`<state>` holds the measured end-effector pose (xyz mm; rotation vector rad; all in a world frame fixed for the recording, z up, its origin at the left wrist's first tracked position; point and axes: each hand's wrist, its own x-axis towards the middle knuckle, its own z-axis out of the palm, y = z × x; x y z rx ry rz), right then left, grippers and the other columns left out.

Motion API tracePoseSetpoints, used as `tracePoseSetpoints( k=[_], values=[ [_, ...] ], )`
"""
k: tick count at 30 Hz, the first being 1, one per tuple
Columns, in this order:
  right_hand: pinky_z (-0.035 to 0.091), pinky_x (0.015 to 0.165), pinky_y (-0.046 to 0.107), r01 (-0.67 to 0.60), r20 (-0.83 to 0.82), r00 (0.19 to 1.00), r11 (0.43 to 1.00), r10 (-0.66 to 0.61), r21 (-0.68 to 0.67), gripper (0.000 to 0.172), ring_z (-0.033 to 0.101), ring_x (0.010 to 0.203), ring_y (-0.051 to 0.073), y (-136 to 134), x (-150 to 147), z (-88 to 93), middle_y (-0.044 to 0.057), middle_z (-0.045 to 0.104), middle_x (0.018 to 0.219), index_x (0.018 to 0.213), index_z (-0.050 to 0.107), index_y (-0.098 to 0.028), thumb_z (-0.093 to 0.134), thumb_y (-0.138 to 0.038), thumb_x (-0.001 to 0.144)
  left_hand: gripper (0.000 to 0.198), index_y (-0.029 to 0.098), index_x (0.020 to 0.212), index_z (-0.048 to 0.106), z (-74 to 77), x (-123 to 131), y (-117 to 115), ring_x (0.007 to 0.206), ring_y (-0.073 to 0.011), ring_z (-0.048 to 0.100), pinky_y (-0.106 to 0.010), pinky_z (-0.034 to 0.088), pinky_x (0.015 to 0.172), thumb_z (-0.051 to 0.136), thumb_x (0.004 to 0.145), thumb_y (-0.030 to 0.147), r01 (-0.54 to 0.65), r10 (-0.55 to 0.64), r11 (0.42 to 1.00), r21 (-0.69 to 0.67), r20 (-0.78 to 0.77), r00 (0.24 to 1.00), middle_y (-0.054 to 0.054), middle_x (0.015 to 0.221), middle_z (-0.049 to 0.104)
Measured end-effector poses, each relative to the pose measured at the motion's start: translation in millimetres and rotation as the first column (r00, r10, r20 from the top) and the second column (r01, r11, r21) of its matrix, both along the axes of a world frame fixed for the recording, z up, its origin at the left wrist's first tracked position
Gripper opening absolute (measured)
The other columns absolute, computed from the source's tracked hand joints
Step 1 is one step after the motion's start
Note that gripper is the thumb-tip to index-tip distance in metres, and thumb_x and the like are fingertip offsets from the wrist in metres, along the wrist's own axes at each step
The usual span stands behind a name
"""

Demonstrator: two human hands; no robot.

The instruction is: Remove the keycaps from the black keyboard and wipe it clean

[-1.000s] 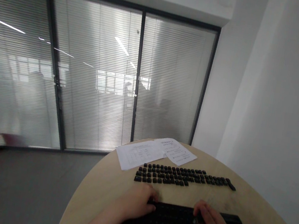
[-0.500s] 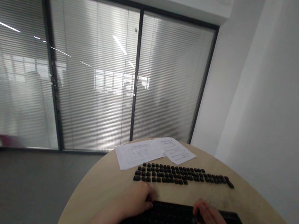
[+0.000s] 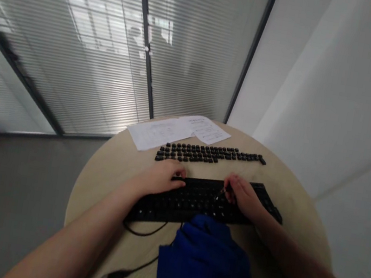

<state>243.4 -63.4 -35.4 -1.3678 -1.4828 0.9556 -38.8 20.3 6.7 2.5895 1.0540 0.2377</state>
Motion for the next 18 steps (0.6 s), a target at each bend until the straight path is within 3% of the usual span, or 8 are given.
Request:
tracePoseSetpoints(
  k=[3,7,12,18],
  values=[
    [0.04,0.051,0.027,-0.029,0.016,0.999,1.0,0.028,0.008,0.052,0.05,0.051,0.013,-1,2,0.3,-0.003,0.055,0.06,0.081,0.055,-0.022,0.046,-0.072,0.093,0.03,0.021,0.114,0.072,3.8,3,-2,0.114,-0.0276,0.061,-0.04,0.045,0.103,0.068,0.089,0.036,0.135,-0.137,0.99,0.032,0.057,0.989,-0.007,0.115,0.068],
    [0.04,0.052,0.026,-0.067,0.044,0.997,0.997,0.066,0.028,0.048,0.051,0.052,0.013,-2,5,-4.1,-0.002,0.055,0.062,0.083,0.055,-0.022,0.045,-0.066,0.097,0.036,0.02,0.121,0.071,4.1,4,-3,0.115,-0.0262,0.061,-0.039,0.045,0.104,0.07,0.087,0.033,0.216,-0.215,0.976,-0.007,0.063,0.975,-0.007,0.12,0.067],
    [0.04,0.052,0.026,-0.095,0.074,0.993,0.993,0.09,0.068,0.044,0.052,0.052,0.012,0,7,-9.4,-0.002,0.055,0.063,0.083,0.055,-0.021,0.044,-0.06,0.1,0.03,0.022,0.114,0.075,-4.9,4,3,0.114,-0.0248,0.062,-0.039,0.045,0.105,0.071,0.085,0.03,0.235,-0.234,0.971,-0.033,0.043,0.971,-0.006,0.12,0.068],
    [0.041,0.049,0.025,-0.081,0.064,0.995,0.997,0.08,0.014,0.046,0.051,0.051,0.013,2,4,-10.3,-0.002,0.054,0.063,0.083,0.053,-0.022,0.044,-0.064,0.098,0.029,0.025,0.112,0.076,-7.6,5,5,0.112,-0.0246,0.064,-0.039,0.048,0.103,0.071,0.084,0.03,0.234,-0.231,0.971,-0.041,0.063,0.971,-0.006,0.12,0.069]
  ],
)
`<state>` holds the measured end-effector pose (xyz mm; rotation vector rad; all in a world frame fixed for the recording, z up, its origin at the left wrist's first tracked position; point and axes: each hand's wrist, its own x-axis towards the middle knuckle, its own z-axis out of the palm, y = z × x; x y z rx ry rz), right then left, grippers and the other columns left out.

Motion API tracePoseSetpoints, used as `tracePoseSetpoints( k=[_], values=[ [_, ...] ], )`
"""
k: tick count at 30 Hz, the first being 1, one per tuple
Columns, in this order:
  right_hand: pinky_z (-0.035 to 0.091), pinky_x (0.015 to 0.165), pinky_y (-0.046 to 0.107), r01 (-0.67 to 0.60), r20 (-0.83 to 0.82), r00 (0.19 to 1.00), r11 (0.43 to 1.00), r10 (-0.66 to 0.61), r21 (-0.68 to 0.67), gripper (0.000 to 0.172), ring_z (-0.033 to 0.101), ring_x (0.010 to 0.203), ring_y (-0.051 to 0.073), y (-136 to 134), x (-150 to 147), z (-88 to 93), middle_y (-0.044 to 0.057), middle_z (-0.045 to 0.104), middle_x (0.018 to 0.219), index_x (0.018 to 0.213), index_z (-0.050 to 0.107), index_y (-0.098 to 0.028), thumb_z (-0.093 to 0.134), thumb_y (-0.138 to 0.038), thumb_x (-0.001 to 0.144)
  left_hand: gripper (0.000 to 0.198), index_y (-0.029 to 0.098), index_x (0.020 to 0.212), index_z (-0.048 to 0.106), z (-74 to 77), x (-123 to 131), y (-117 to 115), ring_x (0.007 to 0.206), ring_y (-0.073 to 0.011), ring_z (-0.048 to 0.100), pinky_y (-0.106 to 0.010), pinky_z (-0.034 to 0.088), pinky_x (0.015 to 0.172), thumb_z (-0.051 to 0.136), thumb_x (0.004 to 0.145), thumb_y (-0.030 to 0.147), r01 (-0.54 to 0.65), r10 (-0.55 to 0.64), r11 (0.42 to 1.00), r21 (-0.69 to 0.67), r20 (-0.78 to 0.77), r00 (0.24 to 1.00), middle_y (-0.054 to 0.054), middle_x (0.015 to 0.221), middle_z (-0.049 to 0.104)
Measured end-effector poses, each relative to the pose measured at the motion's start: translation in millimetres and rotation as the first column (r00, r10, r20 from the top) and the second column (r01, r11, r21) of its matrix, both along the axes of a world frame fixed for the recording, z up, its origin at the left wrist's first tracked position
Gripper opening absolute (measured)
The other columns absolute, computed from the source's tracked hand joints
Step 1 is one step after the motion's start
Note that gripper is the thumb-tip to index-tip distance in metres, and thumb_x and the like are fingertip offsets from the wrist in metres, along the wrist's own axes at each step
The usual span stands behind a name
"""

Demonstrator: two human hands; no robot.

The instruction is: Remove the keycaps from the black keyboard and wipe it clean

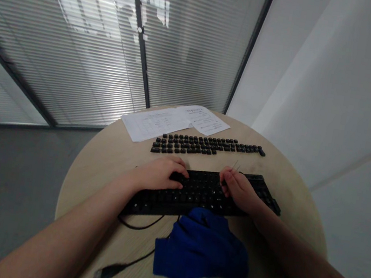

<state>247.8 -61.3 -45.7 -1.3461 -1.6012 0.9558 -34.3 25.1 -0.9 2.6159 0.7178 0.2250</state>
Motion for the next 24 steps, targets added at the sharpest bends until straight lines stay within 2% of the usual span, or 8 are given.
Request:
tracePoseSetpoints(
  k=[6,15,19,24],
  values=[
    [0.041,0.049,0.026,-0.044,-0.036,0.998,0.999,0.044,-0.002,0.049,0.049,0.051,0.013,0,-2,3.0,-0.003,0.051,0.062,0.081,0.051,-0.022,0.042,-0.068,0.098,0.031,0.024,0.113,0.077,-2.9,0,2,0.112,-0.0256,0.065,-0.04,0.048,0.102,0.073,0.083,0.031,-0.016,0.016,1.0,0.002,-0.011,1.0,-0.007,0.121,0.068],
    [0.037,0.051,0.026,-0.134,0.08,0.988,0.99,0.13,0.045,0.046,0.048,0.052,0.013,-5,-1,9.9,-0.004,0.05,0.058,0.081,0.051,-0.022,0.04,-0.062,0.101,0.03,0.023,0.111,0.077,0.2,1,1,0.11,-0.0251,0.065,-0.038,0.048,0.101,0.072,0.084,0.032,-0.001,0.001,1.0,-0.011,-0.005,1.0,-0.007,0.119,0.069],
    [0.036,0.051,0.026,-0.129,0.106,0.987,0.991,0.125,0.04,0.045,0.047,0.052,0.013,-6,-1,12.4,-0.004,0.05,0.058,0.081,0.05,-0.022,0.04,-0.061,0.101,0.03,0.024,0.111,0.077,0.1,1,2,0.111,-0.0251,0.064,-0.039,0.047,0.102,0.071,0.083,0.032,0.002,-0.002,1.0,-0.007,-0.008,1.0,-0.007,0.119,0.069],
    [0.038,0.052,0.026,-0.115,0.056,0.992,0.993,0.115,0.006,0.044,0.048,0.052,0.013,-2,-1,10.1,-0.004,0.05,0.059,0.08,0.05,-0.022,0.041,-0.061,0.1,0.032,0.023,0.113,0.077,-1.0,2,2,0.112,-0.0257,0.064,-0.039,0.047,0.102,0.071,0.083,0.033,-0.003,0.002,1.0,-0.017,-0.013,1.0,-0.007,0.121,0.069]
  ],
)
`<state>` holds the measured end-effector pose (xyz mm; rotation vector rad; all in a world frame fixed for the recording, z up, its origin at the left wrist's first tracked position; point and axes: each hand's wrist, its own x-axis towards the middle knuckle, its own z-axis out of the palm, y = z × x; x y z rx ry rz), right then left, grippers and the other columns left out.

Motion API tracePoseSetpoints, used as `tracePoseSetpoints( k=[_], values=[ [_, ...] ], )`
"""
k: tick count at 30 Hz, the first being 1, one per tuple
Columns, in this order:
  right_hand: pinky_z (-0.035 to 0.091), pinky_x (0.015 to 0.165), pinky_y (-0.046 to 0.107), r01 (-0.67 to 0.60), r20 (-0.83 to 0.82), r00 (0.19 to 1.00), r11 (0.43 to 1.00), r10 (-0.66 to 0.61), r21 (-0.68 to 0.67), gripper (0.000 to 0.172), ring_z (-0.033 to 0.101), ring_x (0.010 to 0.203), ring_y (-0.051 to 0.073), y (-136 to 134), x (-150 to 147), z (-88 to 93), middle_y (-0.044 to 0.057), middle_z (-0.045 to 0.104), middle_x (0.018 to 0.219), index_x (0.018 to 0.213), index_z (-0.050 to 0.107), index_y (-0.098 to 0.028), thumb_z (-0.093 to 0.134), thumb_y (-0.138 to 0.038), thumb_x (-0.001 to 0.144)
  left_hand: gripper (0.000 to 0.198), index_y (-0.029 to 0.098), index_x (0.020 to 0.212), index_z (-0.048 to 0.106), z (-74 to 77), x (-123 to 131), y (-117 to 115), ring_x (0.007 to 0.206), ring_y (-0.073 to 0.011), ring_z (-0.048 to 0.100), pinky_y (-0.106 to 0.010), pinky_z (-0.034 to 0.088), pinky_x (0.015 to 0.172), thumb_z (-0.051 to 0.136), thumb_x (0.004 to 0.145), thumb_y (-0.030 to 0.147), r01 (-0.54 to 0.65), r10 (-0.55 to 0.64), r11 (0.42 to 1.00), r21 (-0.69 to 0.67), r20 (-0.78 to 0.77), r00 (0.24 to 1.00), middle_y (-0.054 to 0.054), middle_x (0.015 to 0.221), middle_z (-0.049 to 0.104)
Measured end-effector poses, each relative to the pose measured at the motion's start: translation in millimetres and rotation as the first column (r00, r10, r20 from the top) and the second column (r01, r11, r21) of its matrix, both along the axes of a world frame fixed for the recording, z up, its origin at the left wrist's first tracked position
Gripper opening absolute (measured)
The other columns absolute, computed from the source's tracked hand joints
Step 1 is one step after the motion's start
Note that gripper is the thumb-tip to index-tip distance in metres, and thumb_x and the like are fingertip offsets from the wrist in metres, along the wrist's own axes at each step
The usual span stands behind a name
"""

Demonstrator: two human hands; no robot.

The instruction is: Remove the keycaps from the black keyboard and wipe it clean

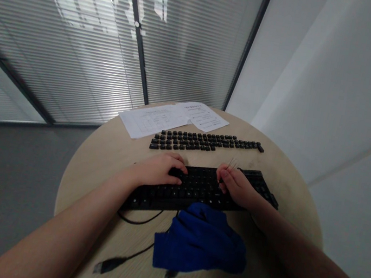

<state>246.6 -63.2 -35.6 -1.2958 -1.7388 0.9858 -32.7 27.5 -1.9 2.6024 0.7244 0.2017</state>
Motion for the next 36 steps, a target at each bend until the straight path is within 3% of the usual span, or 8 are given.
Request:
tracePoseSetpoints(
  k=[6,12,16,24,32,36],
  values=[
    [0.038,0.052,0.026,-0.028,0.017,0.999,0.999,0.028,-0.022,0.041,0.048,0.052,0.014,3,1,-5.6,-0.004,0.049,0.06,0.08,0.049,-0.023,0.038,-0.055,0.102,0.03,0.024,0.112,0.077,-0.5,0,0,0.111,-0.025,0.064,-0.038,0.047,0.102,0.071,0.084,0.033,0.008,-0.008,1.0,0.008,0.01,1.0,-0.007,0.119,0.069],
    [0.036,0.057,0.027,-0.154,0.225,0.969,0.966,0.105,0.208,0.029,0.049,0.057,0.014,-2,1,1.6,-0.003,0.052,0.062,0.079,0.05,-0.022,0.044,-0.039,0.102,0.031,0.023,0.112,0.077,0.2,0,-1,0.112,-0.0252,0.064,-0.039,0.047,0.103,0.071,0.084,0.033,-0.004,0.004,1.0,0.001,0.002,1.0,-0.007,0.12,0.068],
    [0.035,0.058,0.029,-0.235,0.309,0.941,0.927,0.141,0.293,0.027,0.049,0.058,0.015,-4,-2,4.5,-0.001,0.054,0.064,0.076,0.051,-0.022,0.05,-0.036,0.099,0.029,0.025,0.111,0.077,0.1,0,0,0.111,-0.0249,0.064,-0.04,0.047,0.103,0.071,0.083,0.033,0.001,-0.001,1.0,0.003,0.004,1.0,-0.006,0.119,0.069],
    [0.038,0.051,0.029,0.036,0.13,0.989,0.967,-0.071,0.253,0.032,0.05,0.052,0.018,-8,-1,-19.8,-0.001,0.049,0.059,0.083,0.051,-0.025,0.042,-0.047,0.103,0.03,0.025,0.11,0.077,-1.1,-1,1,0.112,-0.0256,0.064,-0.04,0.048,0.102,0.073,0.081,0.032,-0.026,0.026,1.0,-0.007,0.007,1.0,-0.006,0.12,0.068],
    [0.04,0.05,0.029,0.068,0.157,0.98,0.941,-0.126,0.331,0.033,0.051,0.048,0.016,-11,-6,-16.0,0.0,0.055,0.055,0.078,0.052,-0.024,0.044,-0.045,0.102,0.03,0.024,0.11,0.077,-1.6,0,-1,0.111,-0.0256,0.064,-0.038,0.048,0.101,0.075,0.081,0.03,-0.05,0.05,0.999,-0.016,0.004,0.999,-0.006,0.117,0.068],
    [0.04,0.044,0.027,0.288,-0.16,0.954,0.924,-0.254,0.253,0.04,0.048,0.042,0.015,-6,-7,-18.2,-0.004,0.05,0.052,0.08,0.046,-0.026,0.034,-0.055,0.105,0.031,0.022,0.11,0.077,-2.0,0,-1,0.112,-0.0257,0.064,-0.038,0.048,0.102,0.076,0.08,0.029,-0.058,0.058,0.998,-0.017,-0.001,0.998,-0.007,0.119,0.068]
  ],
)
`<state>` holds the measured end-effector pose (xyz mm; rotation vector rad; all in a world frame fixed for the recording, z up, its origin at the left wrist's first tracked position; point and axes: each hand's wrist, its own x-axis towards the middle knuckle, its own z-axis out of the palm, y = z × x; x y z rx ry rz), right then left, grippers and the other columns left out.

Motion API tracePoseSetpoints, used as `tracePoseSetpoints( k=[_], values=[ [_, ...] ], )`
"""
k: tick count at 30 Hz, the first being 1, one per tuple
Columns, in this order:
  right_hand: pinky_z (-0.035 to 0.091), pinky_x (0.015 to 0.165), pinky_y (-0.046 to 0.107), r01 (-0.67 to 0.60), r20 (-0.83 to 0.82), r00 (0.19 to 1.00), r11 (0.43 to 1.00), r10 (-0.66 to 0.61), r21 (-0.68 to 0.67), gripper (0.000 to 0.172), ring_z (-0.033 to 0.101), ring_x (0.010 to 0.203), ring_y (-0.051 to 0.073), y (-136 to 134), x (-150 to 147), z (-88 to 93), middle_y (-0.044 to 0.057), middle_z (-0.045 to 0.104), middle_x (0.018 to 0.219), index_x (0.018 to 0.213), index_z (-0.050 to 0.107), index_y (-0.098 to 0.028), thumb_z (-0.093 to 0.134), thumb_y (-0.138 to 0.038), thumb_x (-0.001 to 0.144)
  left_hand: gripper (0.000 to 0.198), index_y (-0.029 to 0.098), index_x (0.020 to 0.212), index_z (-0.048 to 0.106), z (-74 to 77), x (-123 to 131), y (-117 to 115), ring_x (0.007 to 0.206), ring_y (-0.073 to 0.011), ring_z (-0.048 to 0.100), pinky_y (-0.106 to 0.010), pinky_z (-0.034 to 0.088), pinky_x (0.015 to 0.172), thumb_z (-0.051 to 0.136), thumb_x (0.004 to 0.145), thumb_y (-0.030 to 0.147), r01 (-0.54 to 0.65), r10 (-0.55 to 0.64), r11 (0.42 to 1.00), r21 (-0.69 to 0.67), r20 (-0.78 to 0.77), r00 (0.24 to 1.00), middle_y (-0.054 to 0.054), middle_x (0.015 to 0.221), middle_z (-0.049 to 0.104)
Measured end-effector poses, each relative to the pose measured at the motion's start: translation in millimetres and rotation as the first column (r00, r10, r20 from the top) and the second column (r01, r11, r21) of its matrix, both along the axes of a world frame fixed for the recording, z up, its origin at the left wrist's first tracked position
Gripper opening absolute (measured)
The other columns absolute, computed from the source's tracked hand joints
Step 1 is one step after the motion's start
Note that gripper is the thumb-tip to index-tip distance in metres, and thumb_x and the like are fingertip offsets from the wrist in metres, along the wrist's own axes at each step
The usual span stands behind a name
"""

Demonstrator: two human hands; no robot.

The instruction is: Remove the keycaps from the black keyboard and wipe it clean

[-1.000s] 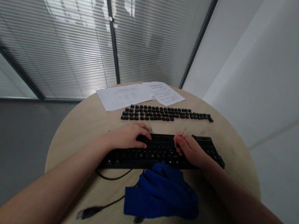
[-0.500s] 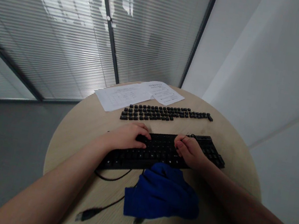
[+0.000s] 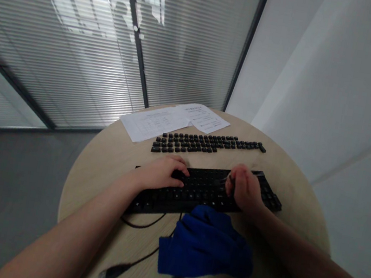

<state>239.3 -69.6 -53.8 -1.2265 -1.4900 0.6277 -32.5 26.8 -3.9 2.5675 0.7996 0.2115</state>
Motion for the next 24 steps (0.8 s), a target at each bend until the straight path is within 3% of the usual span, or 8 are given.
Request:
tracePoseSetpoints(
  k=[3,9,13,16,19,24],
  values=[
    [0.04,0.041,0.026,0.094,-0.138,0.986,0.995,-0.098,-0.029,0.04,0.048,0.04,0.014,3,1,-1.4,-0.006,0.049,0.052,0.082,0.043,-0.026,0.034,-0.058,0.105,0.031,0.022,0.11,0.077,-0.2,-1,1,0.112,-0.0256,0.064,-0.039,0.049,0.102,0.076,0.08,0.03,0.002,-0.002,1.0,0.001,-0.001,1.0,-0.007,0.121,0.068],
    [0.046,0.052,0.028,0.005,0.143,0.99,0.998,-0.014,0.064,0.037,0.056,0.047,0.015,-4,2,4.0,-0.001,0.059,0.057,0.08,0.052,-0.024,0.039,-0.049,0.105,0.028,0.022,0.111,0.076,6.2,2,-7,0.108,-0.0252,0.066,-0.039,0.05,0.099,0.07,0.087,0.034,0.002,-0.003,0.999,0.04,0.037,0.999,-0.008,0.117,0.07],
    [0.048,0.057,0.03,-0.072,0.301,0.953,0.986,0.023,0.152,0.029,0.062,0.056,0.017,-12,-2,13.5,0.003,0.067,0.069,0.084,0.057,-0.024,0.045,-0.043,0.103,0.022,0.023,0.102,0.076,16.5,12,-24,0.098,-0.023,0.068,-0.038,0.051,0.09,0.066,0.09,0.038,-0.134,0.129,0.991,0.011,0.203,0.971,-0.005,0.105,0.075],
    [0.052,0.064,0.032,-0.183,0.415,0.908,0.948,0.061,0.26,0.021,0.067,0.067,0.019,-14,-6,18.1,0.005,0.071,0.077,0.092,0.06,-0.025,0.048,-0.039,0.102,0.022,0.023,0.094,0.076,21.0,20,-34,0.086,-0.0207,0.067,-0.034,0.05,0.076,0.066,0.09,0.042,-0.222,0.238,0.971,-0.089,0.276,0.931,-0.003,0.093,0.076],
    [0.053,0.068,0.032,-0.315,0.507,0.854,0.889,0.113,0.332,0.018,0.069,0.073,0.02,-14,-11,19.9,0.006,0.072,0.082,0.095,0.06,-0.025,0.049,-0.038,0.103,0.025,0.022,0.088,0.075,21.1,26,-39,0.078,-0.0188,0.065,-0.031,0.046,0.069,0.066,0.088,0.045,-0.228,0.272,0.957,-0.179,0.285,0.919,-0.002,0.085,0.074],
    [0.052,0.067,0.03,-0.434,0.599,0.787,0.823,0.148,0.366,0.022,0.068,0.075,0.02,-14,-19,20.8,0.007,0.072,0.085,0.094,0.062,-0.025,0.049,-0.04,0.104,0.024,0.02,0.079,0.07,19.5,31,-42,0.071,-0.0173,0.061,-0.03,0.042,0.065,0.066,0.086,0.043,-0.287,0.332,0.937,-0.198,0.263,0.906,-0.001,0.077,0.07]
  ],
)
